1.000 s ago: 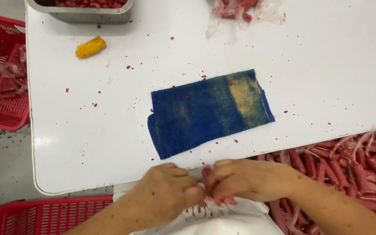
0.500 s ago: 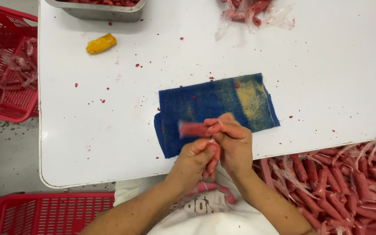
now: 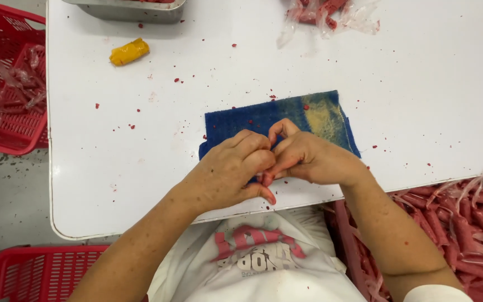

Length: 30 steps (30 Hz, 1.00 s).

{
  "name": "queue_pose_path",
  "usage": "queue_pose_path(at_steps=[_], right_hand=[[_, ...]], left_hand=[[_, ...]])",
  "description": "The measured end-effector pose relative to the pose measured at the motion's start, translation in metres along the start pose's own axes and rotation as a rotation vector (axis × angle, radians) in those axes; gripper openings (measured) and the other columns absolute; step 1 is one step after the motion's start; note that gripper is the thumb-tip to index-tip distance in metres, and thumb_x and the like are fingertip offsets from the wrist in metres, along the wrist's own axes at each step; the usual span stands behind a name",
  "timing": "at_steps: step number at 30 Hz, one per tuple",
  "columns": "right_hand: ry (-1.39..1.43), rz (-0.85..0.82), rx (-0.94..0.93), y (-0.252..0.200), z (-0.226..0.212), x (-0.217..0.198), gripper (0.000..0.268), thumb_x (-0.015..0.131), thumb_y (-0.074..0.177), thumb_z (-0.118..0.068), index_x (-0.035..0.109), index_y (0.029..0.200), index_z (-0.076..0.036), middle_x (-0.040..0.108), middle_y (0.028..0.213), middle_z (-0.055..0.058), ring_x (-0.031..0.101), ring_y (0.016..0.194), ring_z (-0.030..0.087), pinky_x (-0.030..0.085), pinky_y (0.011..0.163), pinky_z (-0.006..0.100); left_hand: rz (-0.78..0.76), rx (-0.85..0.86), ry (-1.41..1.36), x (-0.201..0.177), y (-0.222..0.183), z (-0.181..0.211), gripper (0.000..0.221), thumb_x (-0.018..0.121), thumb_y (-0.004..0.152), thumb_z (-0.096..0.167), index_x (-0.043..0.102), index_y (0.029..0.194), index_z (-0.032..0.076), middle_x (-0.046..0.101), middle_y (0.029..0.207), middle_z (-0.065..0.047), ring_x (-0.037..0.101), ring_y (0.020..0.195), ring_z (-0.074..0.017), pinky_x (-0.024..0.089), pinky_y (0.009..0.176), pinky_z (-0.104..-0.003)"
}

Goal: Tying pre-filled sausage casings into individual links by hand on a production table.

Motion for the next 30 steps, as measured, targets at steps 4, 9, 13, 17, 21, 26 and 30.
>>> queue_pose_path(at_steps=[4,9,13,17,21,26,30], right_hand=[[-0.009,0.019,0.048,-0.002,0.01,-0.002,0.017,0.075,0.086,-0.007,0.081,0.102,-0.008,0.079,0.105,0.008,0.048,0.112,0.029,0.036,0.112,0.045],[0.258,0.477,0.051,-0.027,0.06,0.031,0.012,0.08,0.081,-0.002,0.078,0.093,0.002,0.077,0.097,0.017,0.06,0.102,0.032,0.047,0.1,0.045],[0.336,0.927,0.042,-0.038,0.065,0.038,0.014,0.082,0.078,0.004,0.076,0.091,0.007,0.074,0.096,0.022,0.071,0.096,0.031,0.059,0.086,0.041],[0.285,0.848,0.025,-0.034,0.065,0.033,0.015,0.084,0.075,0.003,0.078,0.089,0.005,0.075,0.096,0.022,0.073,0.098,0.032,0.06,0.085,0.039],[0.487,0.972,0.027,-0.037,0.089,0.036,0.015,0.076,0.085,-0.003,0.076,0.097,0.007,0.073,0.094,0.019,0.071,0.093,0.026,0.059,0.086,0.039],[0.517,1.081,-0.012,-0.039,0.07,0.038,0.016,0.077,0.083,0.0,0.075,0.097,0.007,0.074,0.1,0.021,0.072,0.094,0.026,0.06,0.09,0.043],[0.393,0.979,-0.052,-0.029,0.062,0.043,0.029,0.077,0.082,0.007,0.056,0.101,0.002,0.073,0.095,0.018,0.073,0.09,0.022,0.055,0.099,0.046]], left_hand=[[0.17,0.047,0.169,0.024,-0.017,-0.01,0.043,0.057,0.094,0.049,0.055,0.092,0.006,0.053,0.097,-0.011,0.06,0.095,-0.0352,0.054,0.081,-0.042],[0.437,-0.042,0.502,0.046,-0.051,-0.002,0.029,0.057,0.103,0.032,0.063,0.103,0.003,0.056,0.1,-0.014,0.064,0.096,-0.0352,0.056,0.086,-0.045],[0.435,-0.141,0.474,0.061,-0.061,0.012,0.038,0.054,0.101,0.044,0.062,0.093,0.008,0.063,0.1,-0.012,0.067,0.096,-0.0328,0.056,0.087,-0.046],[0.559,-0.156,0.325,0.035,-0.058,0.002,0.04,0.067,0.094,0.041,0.062,0.11,0.005,0.063,0.116,-0.019,0.066,0.105,-0.0378,0.055,0.09,-0.05],[0.311,-0.146,0.385,0.05,-0.044,0.012,0.059,0.047,0.104,0.043,0.049,0.145,0.001,0.049,0.15,-0.021,0.05,0.137,-0.0389,0.038,0.113,-0.051],[0.119,-0.144,0.348,0.064,-0.061,0.028,0.061,0.06,0.098,0.041,0.051,0.145,0.004,0.054,0.149,-0.017,0.05,0.139,-0.0343,0.036,0.116,-0.051],[0.299,-0.566,0.164,0.025,-0.042,-0.014,0.034,0.065,0.094,0.037,0.068,0.113,0.009,0.065,0.093,-0.006,0.068,0.08,-0.0275,0.055,0.072,-0.041]])
Point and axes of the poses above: each hand's wrist, its own y-axis towards the middle knuckle, its own x-axis out of the palm, z = x × y, the point moved 7 cm from there along y, towards the middle knuckle
